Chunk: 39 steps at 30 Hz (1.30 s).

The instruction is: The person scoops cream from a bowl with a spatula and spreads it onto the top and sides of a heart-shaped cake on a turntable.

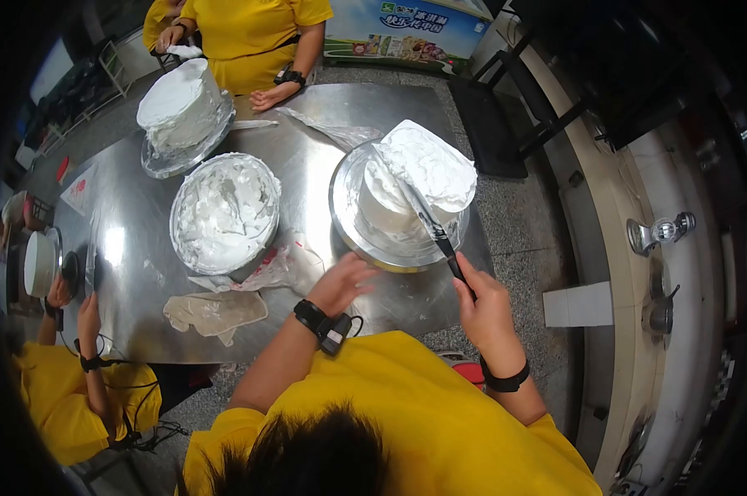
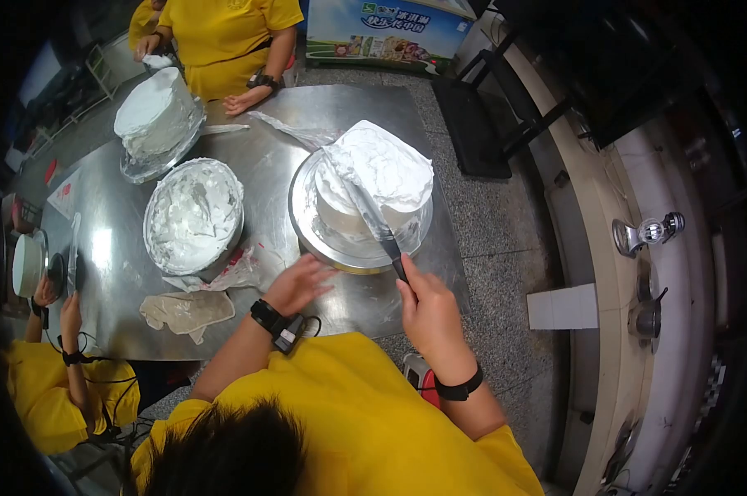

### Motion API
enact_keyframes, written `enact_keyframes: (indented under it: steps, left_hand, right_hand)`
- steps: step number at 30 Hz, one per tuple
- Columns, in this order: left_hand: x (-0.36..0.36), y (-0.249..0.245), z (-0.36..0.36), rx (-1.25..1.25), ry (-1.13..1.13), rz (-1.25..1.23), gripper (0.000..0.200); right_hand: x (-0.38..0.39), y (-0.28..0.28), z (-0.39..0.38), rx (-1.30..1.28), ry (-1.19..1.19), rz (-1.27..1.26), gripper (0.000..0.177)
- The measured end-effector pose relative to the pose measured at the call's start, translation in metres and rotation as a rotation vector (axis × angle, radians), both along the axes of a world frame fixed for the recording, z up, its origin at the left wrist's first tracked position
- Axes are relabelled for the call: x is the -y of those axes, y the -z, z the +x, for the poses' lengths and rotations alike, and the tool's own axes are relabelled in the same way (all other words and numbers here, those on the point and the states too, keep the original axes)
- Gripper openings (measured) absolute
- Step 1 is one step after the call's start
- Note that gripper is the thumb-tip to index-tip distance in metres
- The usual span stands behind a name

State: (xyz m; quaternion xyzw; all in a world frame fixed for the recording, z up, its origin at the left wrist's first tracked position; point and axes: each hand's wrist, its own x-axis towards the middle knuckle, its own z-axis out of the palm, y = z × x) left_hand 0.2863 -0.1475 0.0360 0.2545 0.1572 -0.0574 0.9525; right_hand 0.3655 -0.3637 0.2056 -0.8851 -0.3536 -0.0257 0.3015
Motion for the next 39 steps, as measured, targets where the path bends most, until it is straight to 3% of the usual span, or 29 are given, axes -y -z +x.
enact_keyframes:
  steps: [4,9,14,16,19,28,32,34,39]
  left_hand:
    - [-0.025,-0.006,0.001,0.019,-0.245,-0.025,0.044]
    - [-0.007,0.003,-0.005,-0.053,-0.182,-0.050,0.047]
    - [0.002,-0.010,-0.006,-0.081,-0.121,-0.037,0.051]
    - [-0.002,-0.020,-0.004,-0.129,-0.254,0.034,0.056]
    - [-0.012,-0.016,-0.003,-0.081,-0.266,0.032,0.059]
    - [0.003,-0.017,-0.001,-0.083,-0.156,0.007,0.054]
    - [0.005,-0.010,-0.001,-0.051,-0.103,0.018,0.051]
    - [0.009,-0.010,-0.002,-0.066,-0.098,0.011,0.048]
    - [0.013,-0.014,-0.005,-0.050,0.001,-0.001,0.045]
  right_hand:
    - [0.003,0.000,-0.009,-0.108,0.033,-0.012,0.036]
    - [0.014,0.019,-0.018,-0.163,0.031,0.218,0.037]
    - [0.036,0.020,-0.024,-0.315,0.186,0.292,0.037]
    - [0.046,0.026,-0.019,-0.412,0.247,0.337,0.039]
    - [0.049,0.022,-0.021,-0.540,0.329,0.381,0.038]
    - [0.055,0.032,-0.019,-0.754,0.387,0.521,0.038]
    - [0.049,0.038,-0.021,-0.712,0.393,0.423,0.038]
    - [0.048,0.044,-0.022,-0.538,0.332,0.350,0.037]
    - [0.046,0.051,-0.028,-0.476,0.270,0.348,0.039]
